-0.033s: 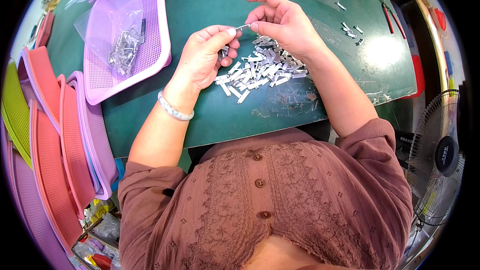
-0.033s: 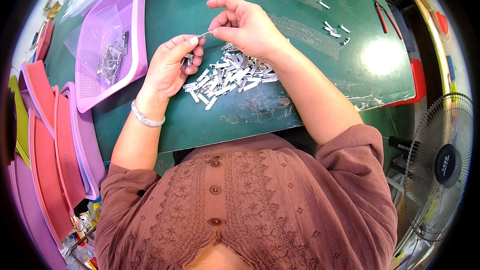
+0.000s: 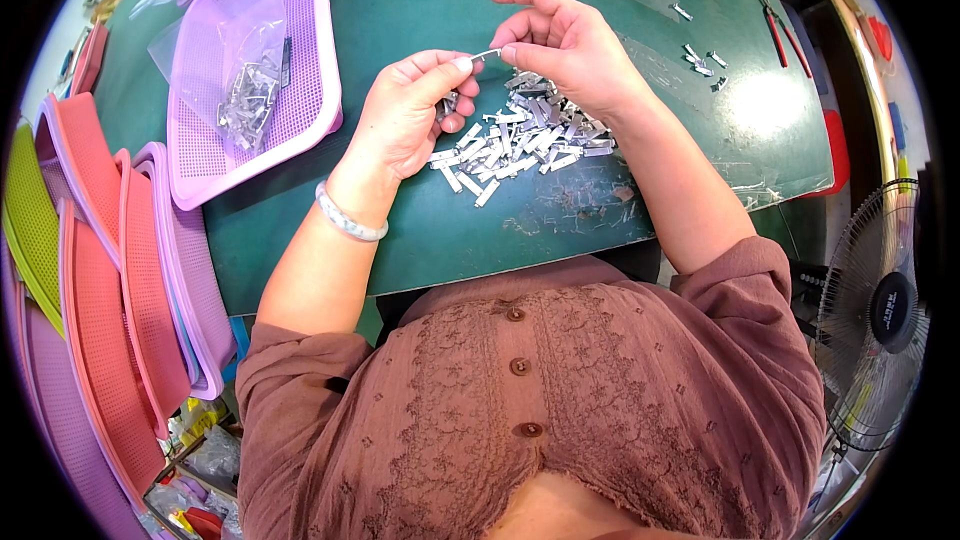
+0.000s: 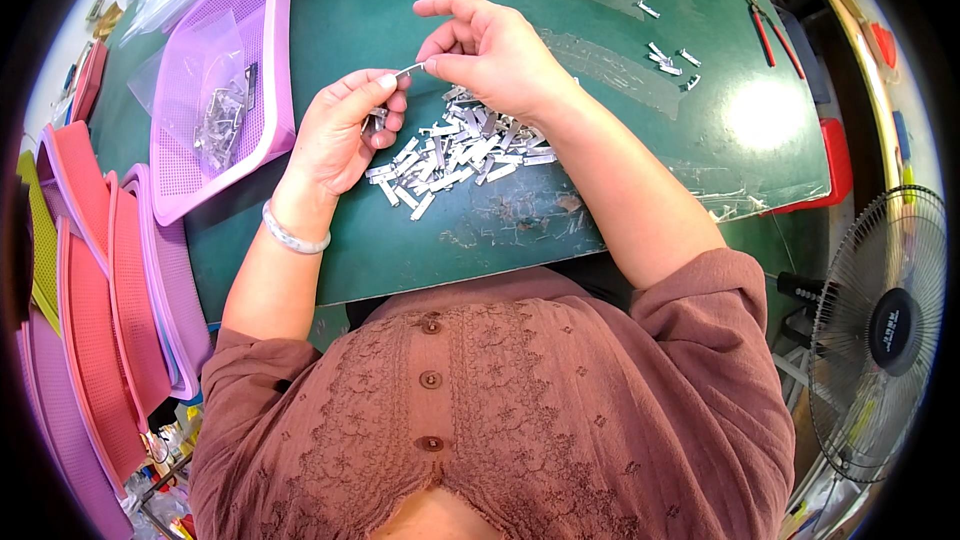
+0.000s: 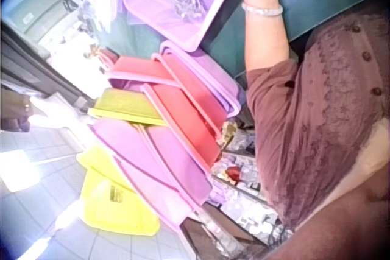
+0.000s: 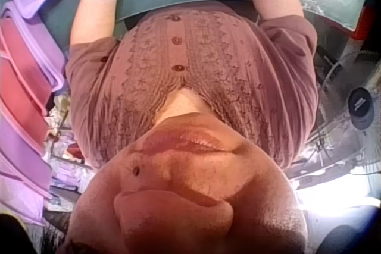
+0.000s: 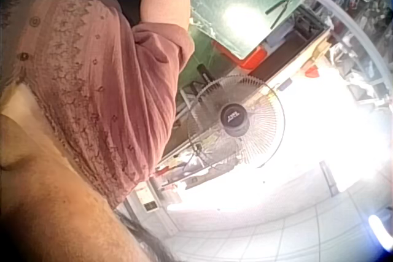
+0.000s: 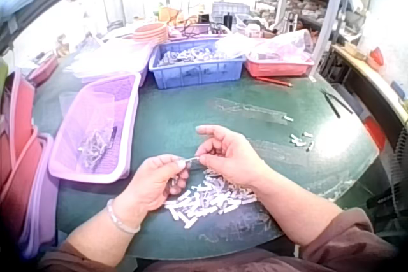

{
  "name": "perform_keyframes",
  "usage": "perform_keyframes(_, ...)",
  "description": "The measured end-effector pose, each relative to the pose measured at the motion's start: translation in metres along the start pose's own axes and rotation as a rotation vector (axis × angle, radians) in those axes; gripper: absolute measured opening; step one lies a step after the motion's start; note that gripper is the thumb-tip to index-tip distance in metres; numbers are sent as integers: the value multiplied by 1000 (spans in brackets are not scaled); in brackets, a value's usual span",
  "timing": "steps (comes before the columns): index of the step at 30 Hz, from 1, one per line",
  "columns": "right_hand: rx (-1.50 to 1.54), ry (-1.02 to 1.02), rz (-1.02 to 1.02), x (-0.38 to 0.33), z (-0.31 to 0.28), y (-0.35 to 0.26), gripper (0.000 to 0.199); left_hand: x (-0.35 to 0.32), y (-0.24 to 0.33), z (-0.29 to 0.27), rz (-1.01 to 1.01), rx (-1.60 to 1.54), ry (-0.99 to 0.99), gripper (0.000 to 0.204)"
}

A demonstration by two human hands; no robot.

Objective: The person repeatedly picks up small white cylindrical objects from a pile on a green table, holds them between both hands, and places them into a purple basket. The action is continuous and repetitive throughout the clip.

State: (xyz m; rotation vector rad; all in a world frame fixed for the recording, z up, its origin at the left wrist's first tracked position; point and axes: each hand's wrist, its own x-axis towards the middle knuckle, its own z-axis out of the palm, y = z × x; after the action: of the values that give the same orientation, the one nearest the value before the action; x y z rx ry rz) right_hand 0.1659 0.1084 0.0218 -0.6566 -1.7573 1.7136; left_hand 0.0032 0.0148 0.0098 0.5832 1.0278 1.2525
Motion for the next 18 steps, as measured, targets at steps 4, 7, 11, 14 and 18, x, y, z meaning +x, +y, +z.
perform_keyframes(4, 4, -7, 1, 0, 0, -1, 47, 0, -1, 1, 35, 11, 20, 12)
perform_keyframes(7, -14, -6, 1, 0, 0, -1, 48, 1, -1, 0, 42, 8, 17, 13)
perform_keyframes(11, -21, -22, -28, 1, -1, 2, 48, 1, -2, 1, 63, 13, 26, 13)
perform_keyframes(14, -60, -11, -63, 2, -5, 3, 46, 2, -2, 0, 68, 12, 25, 13)
perform_keyframes(18, -359, 104, -155, 8, -23, 4, 43, 2, -1, 0, 62, 4, 25, 12)
